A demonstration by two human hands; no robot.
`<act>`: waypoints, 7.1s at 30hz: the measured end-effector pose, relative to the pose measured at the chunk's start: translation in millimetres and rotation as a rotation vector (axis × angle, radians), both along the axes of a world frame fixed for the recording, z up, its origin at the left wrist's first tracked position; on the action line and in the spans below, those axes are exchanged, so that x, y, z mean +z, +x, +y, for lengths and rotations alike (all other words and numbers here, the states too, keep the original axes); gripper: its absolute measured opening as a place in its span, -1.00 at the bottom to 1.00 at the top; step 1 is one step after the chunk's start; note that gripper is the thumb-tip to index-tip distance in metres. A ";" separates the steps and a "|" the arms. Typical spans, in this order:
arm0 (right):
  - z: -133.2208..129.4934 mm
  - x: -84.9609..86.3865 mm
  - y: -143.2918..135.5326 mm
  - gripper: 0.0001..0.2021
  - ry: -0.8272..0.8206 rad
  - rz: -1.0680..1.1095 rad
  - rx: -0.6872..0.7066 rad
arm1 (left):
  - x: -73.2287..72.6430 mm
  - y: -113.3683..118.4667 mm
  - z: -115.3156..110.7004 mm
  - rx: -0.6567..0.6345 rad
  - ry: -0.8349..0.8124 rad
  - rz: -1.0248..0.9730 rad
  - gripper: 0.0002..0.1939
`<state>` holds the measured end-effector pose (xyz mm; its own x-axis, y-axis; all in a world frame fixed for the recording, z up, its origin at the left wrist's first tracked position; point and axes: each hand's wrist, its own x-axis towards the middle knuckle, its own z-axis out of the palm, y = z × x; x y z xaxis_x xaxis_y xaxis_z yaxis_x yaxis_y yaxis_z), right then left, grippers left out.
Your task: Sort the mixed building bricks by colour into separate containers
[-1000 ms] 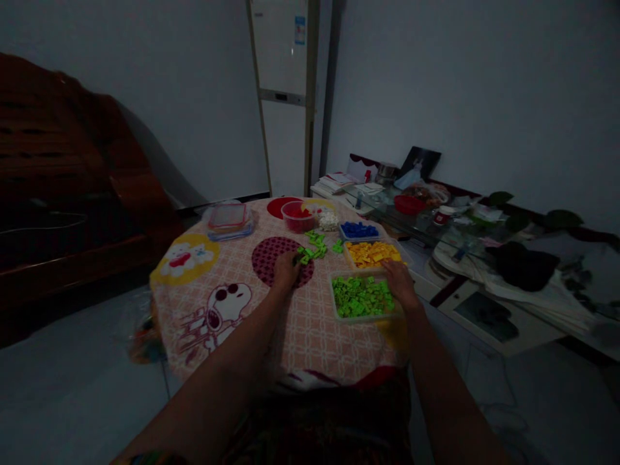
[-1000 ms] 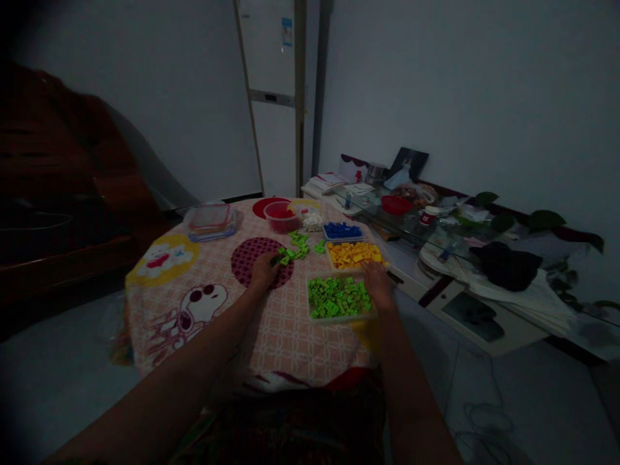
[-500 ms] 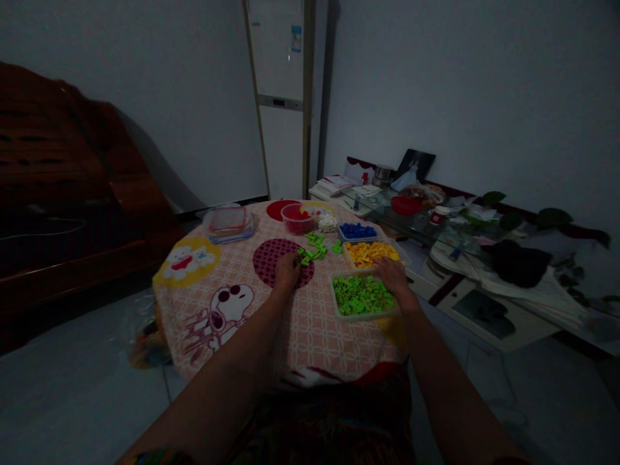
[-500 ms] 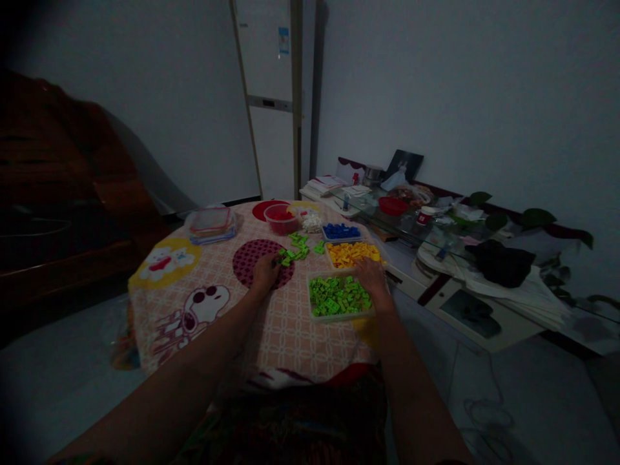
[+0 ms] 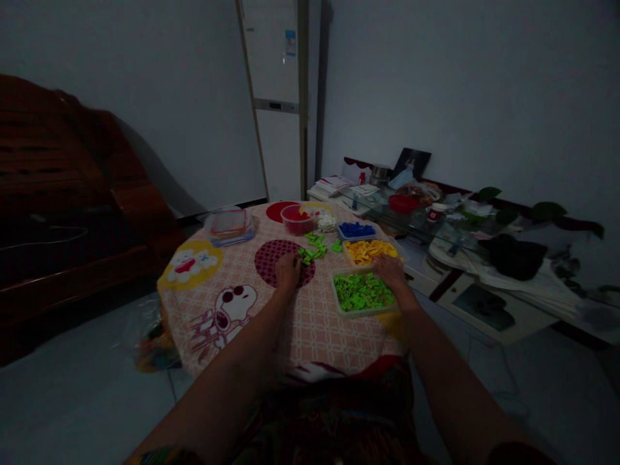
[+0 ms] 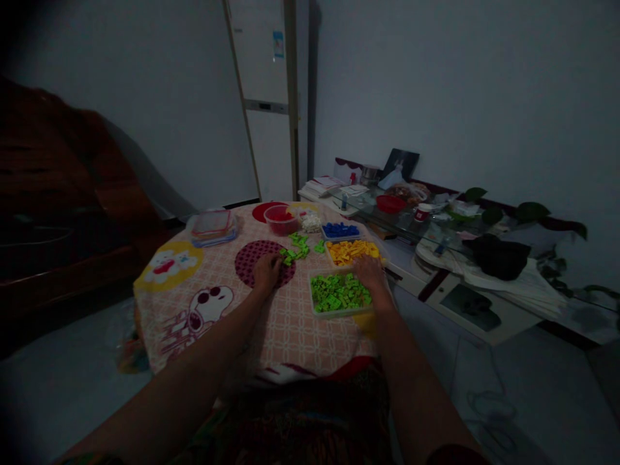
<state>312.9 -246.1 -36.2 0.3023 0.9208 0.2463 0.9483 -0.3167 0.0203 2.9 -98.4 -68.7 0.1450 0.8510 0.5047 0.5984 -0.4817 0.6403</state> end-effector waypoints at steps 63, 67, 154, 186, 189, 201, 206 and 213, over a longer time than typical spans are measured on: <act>-1.8 -39.4 16.3 -0.59 0.281 -0.127 0.152 | 23.8 85.9 109.2 -0.270 -0.111 0.586 -0.77; -1.1 -37.3 14.5 -0.60 0.272 -0.104 0.128 | 22.4 81.4 100.5 -0.340 -0.100 0.501 -0.81; -6.5 -1.8 -6.4 -0.59 0.102 0.006 0.057 | 49.9 94.2 -62.9 -0.629 -0.008 0.301 -0.70; -1.3 -23.2 11.2 -0.55 0.213 -0.070 0.138 | 36.6 118.7 21.2 -0.338 -0.071 0.668 -0.70; -2.6 -19.4 8.4 -0.55 0.174 -0.064 0.119 | 34.0 109.3 9.8 -0.336 -0.051 0.682 -0.64; -5.3 -10.9 1.9 -0.55 0.118 -0.049 0.088 | 25.5 47.1 3.3 -0.402 -0.040 0.566 -0.72; -3.6 -12.4 3.5 -0.58 0.109 -0.041 0.064 | 12.1 38.2 10.3 -0.379 -0.002 0.384 -0.69; -2.3 -15.5 7.8 -0.56 0.098 -0.030 0.062 | 2.2 41.1 14.6 -0.345 0.001 0.194 -0.61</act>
